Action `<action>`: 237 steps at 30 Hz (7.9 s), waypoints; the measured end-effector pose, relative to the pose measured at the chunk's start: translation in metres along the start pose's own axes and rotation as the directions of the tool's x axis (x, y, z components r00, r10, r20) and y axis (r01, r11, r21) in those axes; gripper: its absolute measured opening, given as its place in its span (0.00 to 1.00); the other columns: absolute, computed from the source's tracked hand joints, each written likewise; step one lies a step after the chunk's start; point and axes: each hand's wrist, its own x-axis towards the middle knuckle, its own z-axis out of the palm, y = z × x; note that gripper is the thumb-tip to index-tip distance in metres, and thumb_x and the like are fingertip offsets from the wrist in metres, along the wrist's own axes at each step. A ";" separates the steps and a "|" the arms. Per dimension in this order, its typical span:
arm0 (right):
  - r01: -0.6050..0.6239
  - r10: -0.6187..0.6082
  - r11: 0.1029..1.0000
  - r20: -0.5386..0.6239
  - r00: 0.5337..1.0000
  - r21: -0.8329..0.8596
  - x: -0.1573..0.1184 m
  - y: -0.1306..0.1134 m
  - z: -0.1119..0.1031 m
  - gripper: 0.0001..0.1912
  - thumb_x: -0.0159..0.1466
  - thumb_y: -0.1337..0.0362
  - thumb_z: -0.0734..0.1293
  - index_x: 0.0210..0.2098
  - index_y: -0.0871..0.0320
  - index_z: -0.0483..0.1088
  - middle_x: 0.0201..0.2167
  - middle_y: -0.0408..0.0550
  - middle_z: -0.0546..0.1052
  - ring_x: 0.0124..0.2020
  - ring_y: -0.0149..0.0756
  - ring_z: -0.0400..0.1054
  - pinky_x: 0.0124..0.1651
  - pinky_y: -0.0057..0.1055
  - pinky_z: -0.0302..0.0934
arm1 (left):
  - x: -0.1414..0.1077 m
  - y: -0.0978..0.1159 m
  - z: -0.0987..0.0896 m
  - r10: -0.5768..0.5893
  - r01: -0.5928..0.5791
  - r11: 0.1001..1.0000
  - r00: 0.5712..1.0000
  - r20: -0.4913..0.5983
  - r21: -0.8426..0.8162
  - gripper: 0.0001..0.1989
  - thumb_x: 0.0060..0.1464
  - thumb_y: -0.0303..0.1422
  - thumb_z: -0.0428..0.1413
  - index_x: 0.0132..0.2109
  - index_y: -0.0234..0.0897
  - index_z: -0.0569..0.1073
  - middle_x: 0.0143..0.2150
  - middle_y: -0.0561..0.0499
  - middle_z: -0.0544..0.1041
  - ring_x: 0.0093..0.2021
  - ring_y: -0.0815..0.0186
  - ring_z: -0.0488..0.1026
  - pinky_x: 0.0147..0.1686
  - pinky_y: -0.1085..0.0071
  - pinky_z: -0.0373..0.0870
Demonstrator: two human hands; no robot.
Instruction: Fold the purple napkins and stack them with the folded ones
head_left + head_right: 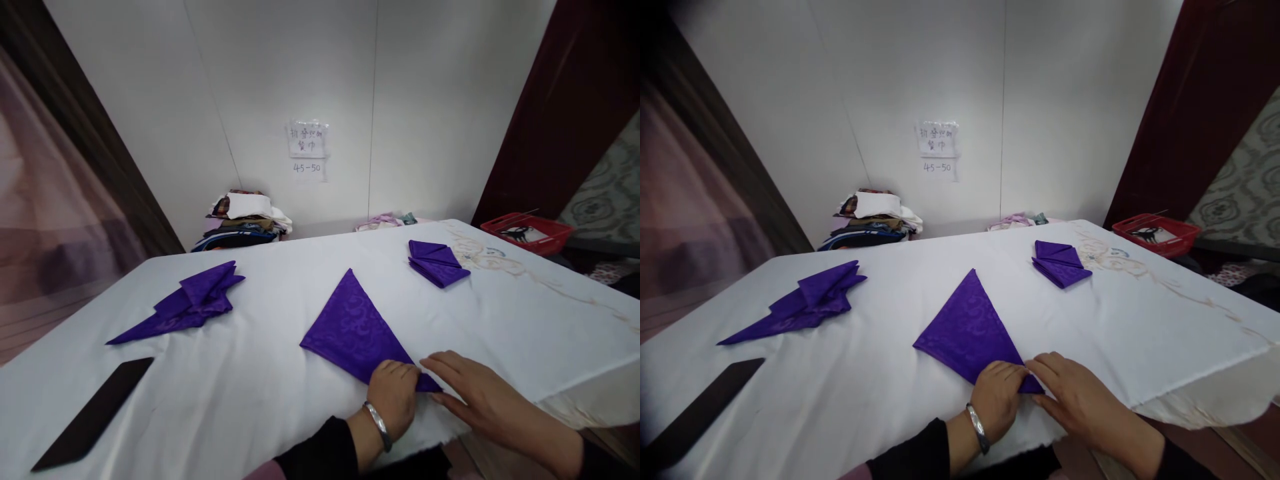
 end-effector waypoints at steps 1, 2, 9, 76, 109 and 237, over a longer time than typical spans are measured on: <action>-0.015 0.016 0.998 -0.004 1.000 0.053 -0.004 0.005 0.000 0.24 0.60 0.62 0.63 0.55 0.52 0.61 0.50 0.51 0.71 0.48 0.41 0.66 0.48 0.37 0.63 | -0.001 0.001 -0.002 0.002 -0.002 1.000 1.000 0.001 -0.015 0.15 0.51 0.26 0.47 0.47 0.36 0.67 0.43 0.48 0.76 0.43 0.62 0.70 0.45 0.64 0.63; -0.033 0.032 0.993 0.007 0.999 0.110 -0.008 0.009 0.002 0.28 0.60 0.59 0.63 0.59 0.51 0.56 0.54 0.52 0.67 0.53 0.42 0.62 0.52 0.39 0.61 | -0.002 0.001 -0.004 0.004 -0.004 1.000 1.000 0.002 -0.026 0.16 0.51 0.25 0.47 0.48 0.36 0.67 0.44 0.48 0.75 0.43 0.62 0.70 0.45 0.64 0.63; -0.145 0.149 0.881 0.027 0.988 0.450 -0.014 0.013 0.051 0.27 0.61 0.56 0.62 0.59 0.50 0.57 0.57 0.51 0.64 0.58 0.41 0.57 0.58 0.42 0.54 | -0.009 0.004 -0.004 -0.022 0.024 0.997 0.999 0.036 -0.075 0.18 0.49 0.25 0.49 0.48 0.37 0.67 0.45 0.48 0.75 0.45 0.63 0.69 0.47 0.64 0.64; -0.549 0.601 0.742 -0.019 0.799 0.384 0.250 0.104 0.121 0.13 0.53 0.59 0.64 0.17 0.57 0.61 0.17 0.40 0.64 0.22 0.30 0.57 0.25 0.27 0.45 | -0.085 -0.140 -0.082 -0.491 0.487 0.866 0.790 -0.368 -0.109 0.10 0.52 0.31 0.50 0.42 0.41 0.72 0.32 0.51 0.75 0.35 0.61 0.72 0.40 0.59 0.68; -0.343 0.571 0.515 -0.015 0.821 0.786 0.221 0.104 0.113 0.18 0.53 0.48 0.66 0.22 0.57 0.62 0.19 0.40 0.66 0.22 0.30 0.60 0.27 0.29 0.56 | -0.086 -0.127 -0.090 -0.583 0.552 0.812 0.746 -0.322 -0.191 0.07 0.44 0.24 0.56 0.30 0.39 0.66 0.40 0.51 0.71 0.44 0.61 0.67 0.45 0.60 0.62; -0.181 0.161 0.968 0.120 0.980 0.173 0.276 0.128 0.111 0.04 0.55 0.67 0.65 0.24 0.58 0.70 0.31 0.47 0.71 0.33 0.34 0.64 0.37 0.27 0.56 | -0.099 -0.134 -0.094 -0.425 0.459 0.883 0.869 -0.252 0.095 0.06 0.52 0.30 0.51 0.27 0.40 0.67 0.42 0.48 0.73 0.45 0.59 0.69 0.42 0.57 0.66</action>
